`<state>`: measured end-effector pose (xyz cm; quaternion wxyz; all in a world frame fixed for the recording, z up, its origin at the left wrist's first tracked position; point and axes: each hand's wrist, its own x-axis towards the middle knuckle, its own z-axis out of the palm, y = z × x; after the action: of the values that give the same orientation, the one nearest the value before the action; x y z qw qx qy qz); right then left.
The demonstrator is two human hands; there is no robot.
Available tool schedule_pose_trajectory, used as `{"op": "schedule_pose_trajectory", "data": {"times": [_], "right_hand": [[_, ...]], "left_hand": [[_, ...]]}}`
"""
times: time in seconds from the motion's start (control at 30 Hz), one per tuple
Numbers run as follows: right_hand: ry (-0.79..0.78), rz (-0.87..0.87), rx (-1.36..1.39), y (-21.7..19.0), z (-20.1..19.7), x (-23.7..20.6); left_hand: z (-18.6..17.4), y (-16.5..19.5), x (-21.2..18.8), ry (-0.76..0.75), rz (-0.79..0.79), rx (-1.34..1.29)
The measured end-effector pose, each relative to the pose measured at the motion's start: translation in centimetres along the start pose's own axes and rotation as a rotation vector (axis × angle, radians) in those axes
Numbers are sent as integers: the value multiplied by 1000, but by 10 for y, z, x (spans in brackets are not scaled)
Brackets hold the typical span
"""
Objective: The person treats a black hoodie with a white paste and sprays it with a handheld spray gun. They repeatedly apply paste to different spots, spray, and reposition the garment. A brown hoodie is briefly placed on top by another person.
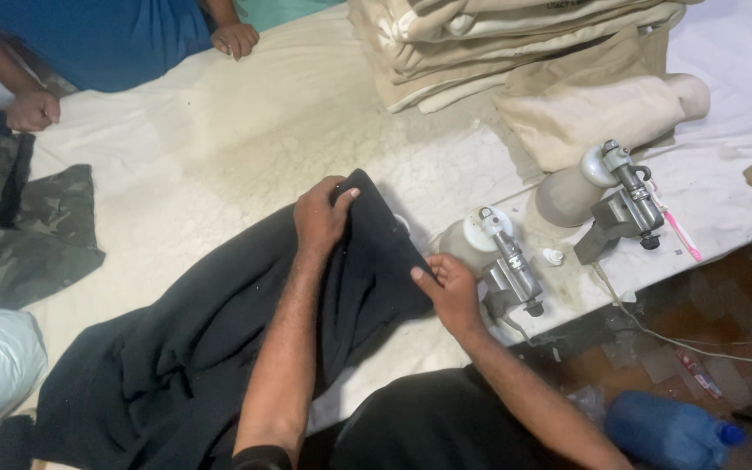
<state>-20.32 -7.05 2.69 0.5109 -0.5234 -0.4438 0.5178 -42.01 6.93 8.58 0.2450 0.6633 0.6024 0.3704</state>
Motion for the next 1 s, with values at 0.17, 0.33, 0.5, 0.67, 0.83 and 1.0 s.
{"op": "schedule_pose_trajectory", "data": {"times": [0.17,0.33,0.5,0.67,0.83,1.0], "right_hand": [[22,10,360,0,7,25],[3,95,222,8,-7,5],[205,98,-459,-15,-50,-82],[453,79,-696,-5,-97,-89],[627,-14,-571,11,-132,-65],[628,-279,-854,1,-165,-30]], "left_hand": [[4,15,-35,249,343,165],[37,28,-72,39,326,-84],[55,19,-70,1,48,-40],[50,19,-73,-25,0,68],[51,28,-74,-9,-20,121],[58,30,-74,-23,-59,101]]}}
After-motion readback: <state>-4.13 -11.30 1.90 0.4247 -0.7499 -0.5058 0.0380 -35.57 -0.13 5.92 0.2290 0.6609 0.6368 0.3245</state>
